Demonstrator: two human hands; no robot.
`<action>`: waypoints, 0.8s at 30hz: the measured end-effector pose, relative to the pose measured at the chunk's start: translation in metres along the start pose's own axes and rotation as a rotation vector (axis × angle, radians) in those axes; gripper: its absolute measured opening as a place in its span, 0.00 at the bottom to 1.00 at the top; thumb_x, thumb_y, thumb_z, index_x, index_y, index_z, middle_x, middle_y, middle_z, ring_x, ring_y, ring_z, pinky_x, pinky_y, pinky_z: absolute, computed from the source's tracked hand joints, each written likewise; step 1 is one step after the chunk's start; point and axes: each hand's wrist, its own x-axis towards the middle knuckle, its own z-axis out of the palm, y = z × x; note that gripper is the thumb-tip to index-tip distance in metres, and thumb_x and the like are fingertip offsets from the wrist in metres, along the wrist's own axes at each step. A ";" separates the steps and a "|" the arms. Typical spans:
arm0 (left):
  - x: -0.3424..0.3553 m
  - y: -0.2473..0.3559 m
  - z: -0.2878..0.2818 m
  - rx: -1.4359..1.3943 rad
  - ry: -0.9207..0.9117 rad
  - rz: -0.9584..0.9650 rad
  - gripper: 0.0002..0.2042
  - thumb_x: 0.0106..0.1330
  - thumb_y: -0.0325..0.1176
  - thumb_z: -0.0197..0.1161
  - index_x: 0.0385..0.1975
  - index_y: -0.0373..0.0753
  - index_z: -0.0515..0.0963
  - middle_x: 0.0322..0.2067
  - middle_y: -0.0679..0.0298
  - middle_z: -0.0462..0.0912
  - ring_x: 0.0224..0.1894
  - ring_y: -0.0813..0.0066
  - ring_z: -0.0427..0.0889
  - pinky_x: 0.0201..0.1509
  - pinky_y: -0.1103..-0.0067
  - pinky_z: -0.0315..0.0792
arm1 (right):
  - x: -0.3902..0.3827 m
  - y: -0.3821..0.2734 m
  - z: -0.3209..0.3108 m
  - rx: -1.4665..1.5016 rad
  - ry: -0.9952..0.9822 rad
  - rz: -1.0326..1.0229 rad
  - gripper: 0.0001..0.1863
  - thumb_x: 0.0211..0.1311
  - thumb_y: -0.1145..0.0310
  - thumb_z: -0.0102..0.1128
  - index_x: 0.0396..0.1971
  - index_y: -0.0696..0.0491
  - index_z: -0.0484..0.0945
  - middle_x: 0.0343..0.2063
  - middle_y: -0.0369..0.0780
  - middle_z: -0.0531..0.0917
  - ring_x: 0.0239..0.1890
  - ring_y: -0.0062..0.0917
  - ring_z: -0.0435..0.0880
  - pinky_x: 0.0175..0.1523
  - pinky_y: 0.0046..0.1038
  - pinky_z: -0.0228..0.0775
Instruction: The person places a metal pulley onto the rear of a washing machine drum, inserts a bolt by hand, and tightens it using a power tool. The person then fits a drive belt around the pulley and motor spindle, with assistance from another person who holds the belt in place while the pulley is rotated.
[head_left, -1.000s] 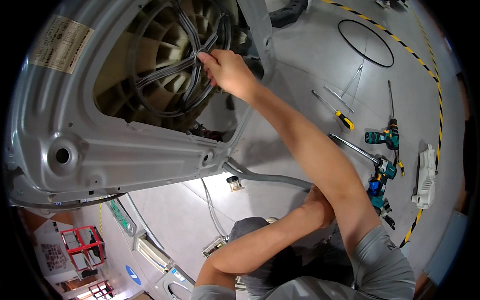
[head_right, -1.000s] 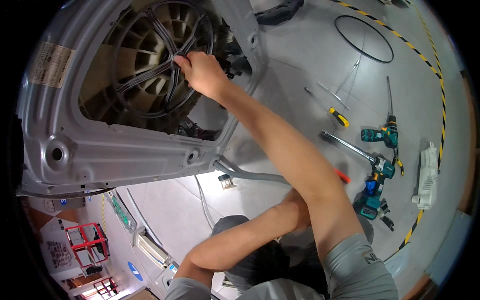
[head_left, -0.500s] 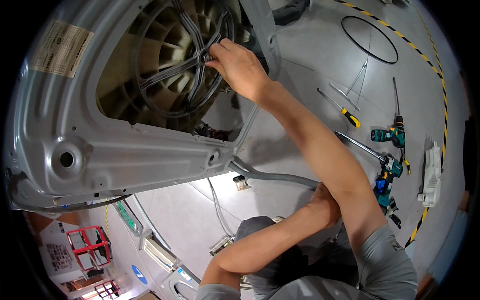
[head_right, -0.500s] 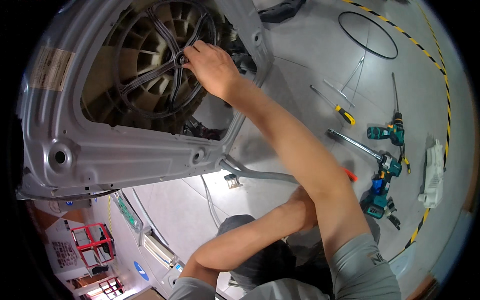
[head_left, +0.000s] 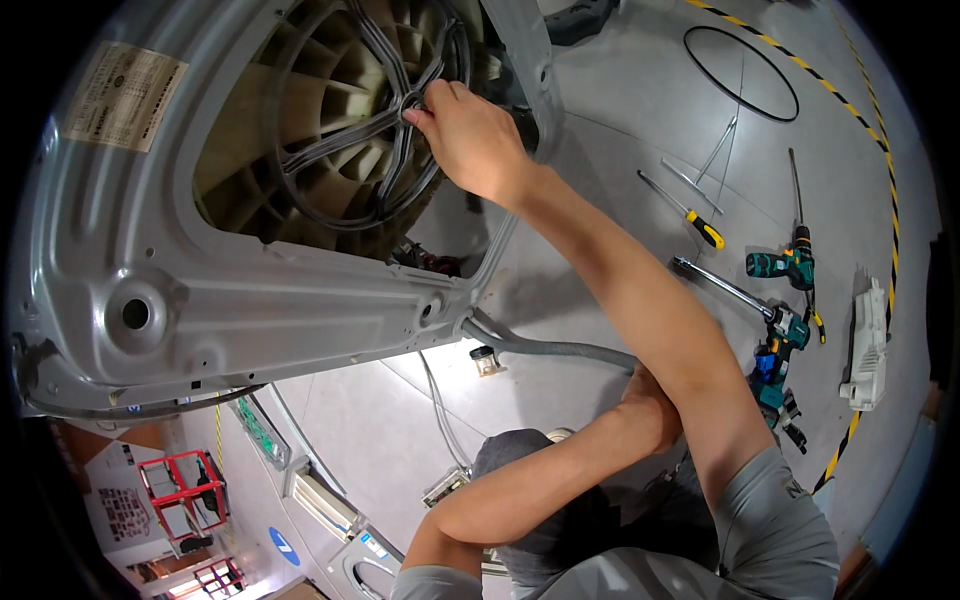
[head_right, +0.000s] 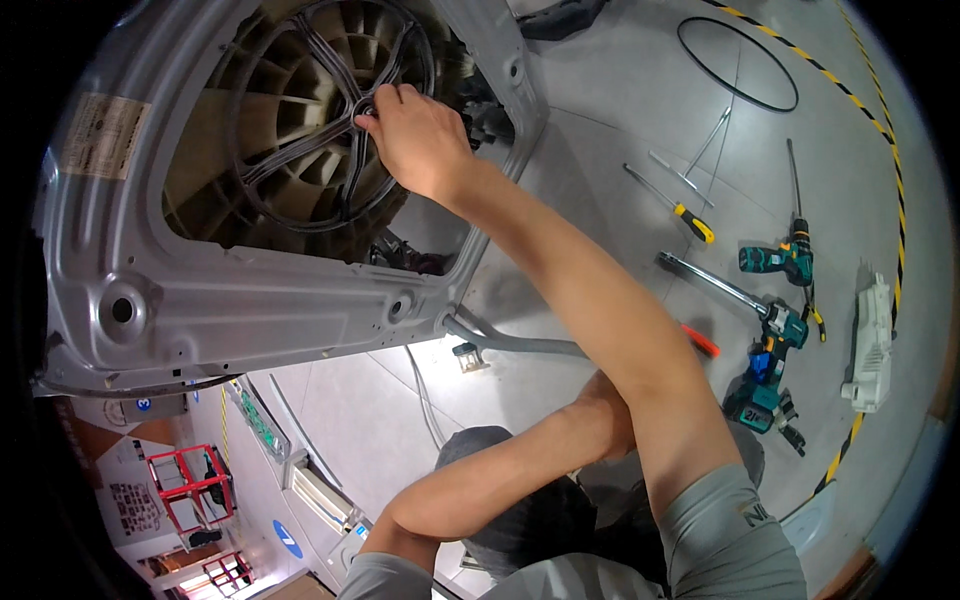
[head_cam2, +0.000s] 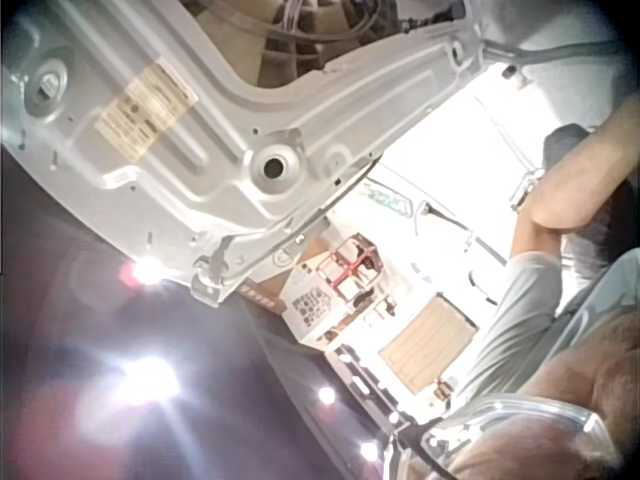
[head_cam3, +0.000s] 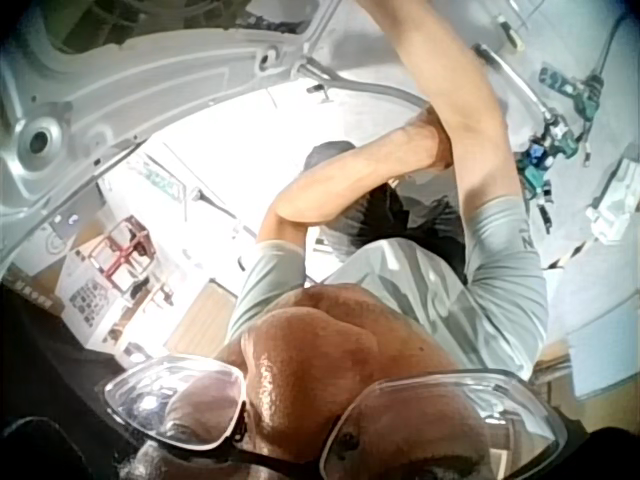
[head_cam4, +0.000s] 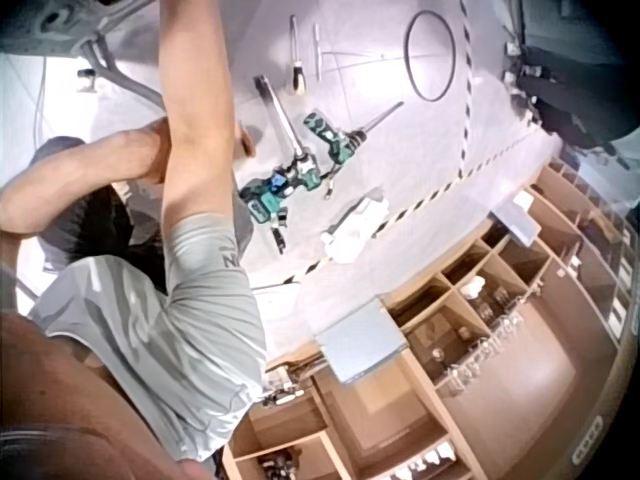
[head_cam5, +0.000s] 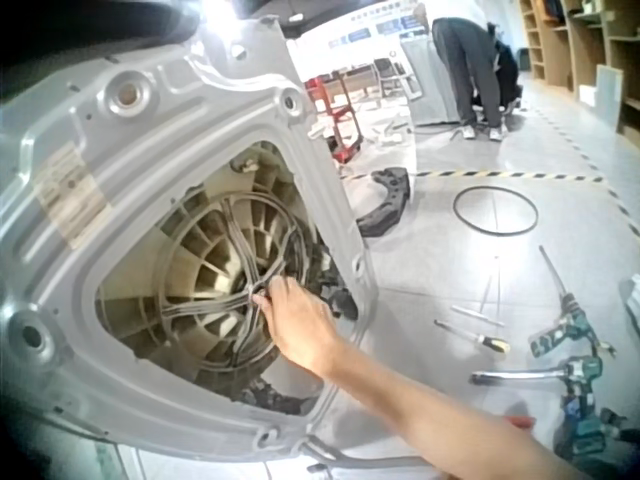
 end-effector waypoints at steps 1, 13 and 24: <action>0.000 0.002 0.001 -0.008 0.044 0.007 0.26 0.68 0.38 0.56 0.67 0.53 0.68 0.70 0.67 0.66 0.73 0.64 0.60 0.76 0.68 0.52 | 0.002 0.005 0.002 0.018 0.050 -0.067 0.22 0.74 0.54 0.48 0.34 0.61 0.77 0.34 0.54 0.84 0.41 0.54 0.82 0.49 0.48 0.74; 0.002 0.007 -0.004 0.014 0.020 0.006 0.31 0.71 0.44 0.53 0.74 0.57 0.57 0.76 0.71 0.53 0.77 0.63 0.51 0.78 0.64 0.46 | 0.002 -0.002 -0.007 0.330 -0.241 0.312 0.26 0.76 0.47 0.46 0.30 0.57 0.72 0.19 0.43 0.76 0.28 0.33 0.80 0.36 0.38 0.71; 0.003 0.006 -0.010 0.062 0.011 0.030 0.32 0.69 0.43 0.55 0.74 0.57 0.57 0.76 0.71 0.52 0.77 0.63 0.50 0.79 0.64 0.46 | 0.008 -0.008 0.016 0.508 0.037 0.448 0.25 0.77 0.53 0.45 0.25 0.58 0.74 0.23 0.49 0.80 0.33 0.49 0.82 0.40 0.43 0.70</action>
